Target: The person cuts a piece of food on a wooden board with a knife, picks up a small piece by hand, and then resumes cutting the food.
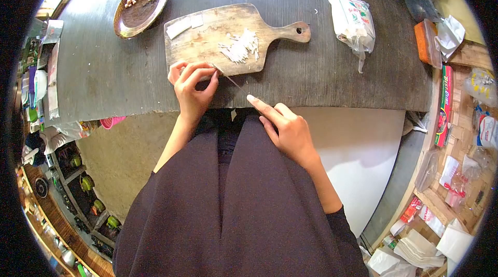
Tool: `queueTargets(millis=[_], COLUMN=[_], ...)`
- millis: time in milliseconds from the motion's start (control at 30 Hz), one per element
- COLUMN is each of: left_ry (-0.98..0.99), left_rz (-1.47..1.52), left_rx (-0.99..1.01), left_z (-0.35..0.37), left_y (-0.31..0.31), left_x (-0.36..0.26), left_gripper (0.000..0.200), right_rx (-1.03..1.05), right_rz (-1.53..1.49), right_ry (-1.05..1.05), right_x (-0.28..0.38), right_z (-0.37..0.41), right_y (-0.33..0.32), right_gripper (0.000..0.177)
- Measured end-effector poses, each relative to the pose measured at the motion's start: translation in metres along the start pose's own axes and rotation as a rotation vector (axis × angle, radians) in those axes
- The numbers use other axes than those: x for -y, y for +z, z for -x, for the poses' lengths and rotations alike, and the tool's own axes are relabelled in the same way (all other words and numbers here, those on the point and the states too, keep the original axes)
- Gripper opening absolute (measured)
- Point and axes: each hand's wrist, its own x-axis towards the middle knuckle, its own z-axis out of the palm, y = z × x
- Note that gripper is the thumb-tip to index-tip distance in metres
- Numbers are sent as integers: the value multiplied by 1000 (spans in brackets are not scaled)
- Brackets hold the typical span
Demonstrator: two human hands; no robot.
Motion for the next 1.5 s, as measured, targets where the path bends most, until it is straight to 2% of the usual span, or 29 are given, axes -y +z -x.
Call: queueTargets(millis=[333,500,833,900,1300,1500], left_ry=[1,-5,-5,-2,-2,-3], left_rz=[-23,-9,-21,-4,1,-12], left_rx=[3,18,-11,-12,-12,-25], left_z=[-3,1,1,2,3,3], left_y=[-3,-1,0,1,1,1], left_x=[-4,1,-2,-1,1,1], left_gripper=[13,15,13,14,15,15], right_rx=[24,10,1,-57,-20,-7], right_rz=[-49,19,71,74,8,36], right_ry=[50,69,6,15,-21,30], right_x=[8,12,0,-2,1,7], right_z=[-8,-14,-2,-5,0,1], right_y=[4,9,-5,-5,2,6], right_gripper=[54,55,60,60,55,55])
